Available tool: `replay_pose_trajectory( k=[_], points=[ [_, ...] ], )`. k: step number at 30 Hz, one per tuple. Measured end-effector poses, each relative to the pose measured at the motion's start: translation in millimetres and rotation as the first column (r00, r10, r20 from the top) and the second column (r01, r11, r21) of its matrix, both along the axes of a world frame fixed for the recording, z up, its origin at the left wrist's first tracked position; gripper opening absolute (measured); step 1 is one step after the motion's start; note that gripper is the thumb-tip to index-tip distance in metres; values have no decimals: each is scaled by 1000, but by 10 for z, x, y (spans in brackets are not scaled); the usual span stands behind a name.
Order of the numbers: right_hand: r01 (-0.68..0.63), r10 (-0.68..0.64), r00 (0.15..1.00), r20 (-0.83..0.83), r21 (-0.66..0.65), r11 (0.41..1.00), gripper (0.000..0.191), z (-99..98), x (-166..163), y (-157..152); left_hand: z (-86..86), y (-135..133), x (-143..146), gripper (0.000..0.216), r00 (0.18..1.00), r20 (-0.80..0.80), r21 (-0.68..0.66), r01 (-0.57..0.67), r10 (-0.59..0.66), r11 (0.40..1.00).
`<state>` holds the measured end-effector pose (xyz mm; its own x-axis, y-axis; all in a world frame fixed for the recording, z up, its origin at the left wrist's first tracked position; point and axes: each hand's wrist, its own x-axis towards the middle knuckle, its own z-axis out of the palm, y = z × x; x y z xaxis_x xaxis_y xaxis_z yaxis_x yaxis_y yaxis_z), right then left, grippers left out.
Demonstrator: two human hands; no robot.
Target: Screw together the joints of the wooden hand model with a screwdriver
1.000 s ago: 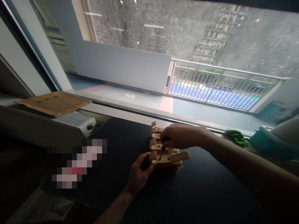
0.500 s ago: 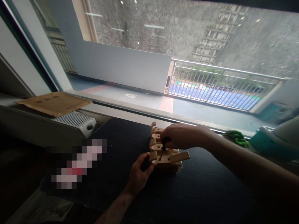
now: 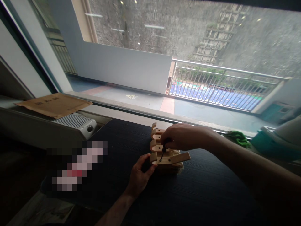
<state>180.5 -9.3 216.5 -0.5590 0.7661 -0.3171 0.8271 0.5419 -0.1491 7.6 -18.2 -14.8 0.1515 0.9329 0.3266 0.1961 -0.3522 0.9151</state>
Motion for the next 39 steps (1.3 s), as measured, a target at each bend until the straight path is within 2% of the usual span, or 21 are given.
replay_pose_trajectory(
  k=[9, 18, 27, 35, 39],
  points=[
    [33, -33, 999, 5, -2, 999, 26, -103, 19, 37, -35, 3, -1, 34, 1000, 5, 25, 6, -6, 1000],
    [-8, 8, 1000, -27, -9, 1000, 22, -16, 7, 8, -50, 13, -5, 35, 1000, -11, 13, 14, -14, 1000],
    [24, -25, 999, -36, -23, 999, 22, -139, 29, 57, -24, 13, 3, 34, 1000, -15, 16, 15, -15, 1000],
    [2, -2, 999, -33, 10, 1000, 19, -23, -9, 16, -44, 13, -3, 35, 1000, 2, 4, 19, -19, 1000],
    [6, -6, 999, -33, 3, 1000, 21, -28, -1, 25, -22, 7, -4, 35, 1000, 0, 6, 17, -17, 1000]
  ],
)
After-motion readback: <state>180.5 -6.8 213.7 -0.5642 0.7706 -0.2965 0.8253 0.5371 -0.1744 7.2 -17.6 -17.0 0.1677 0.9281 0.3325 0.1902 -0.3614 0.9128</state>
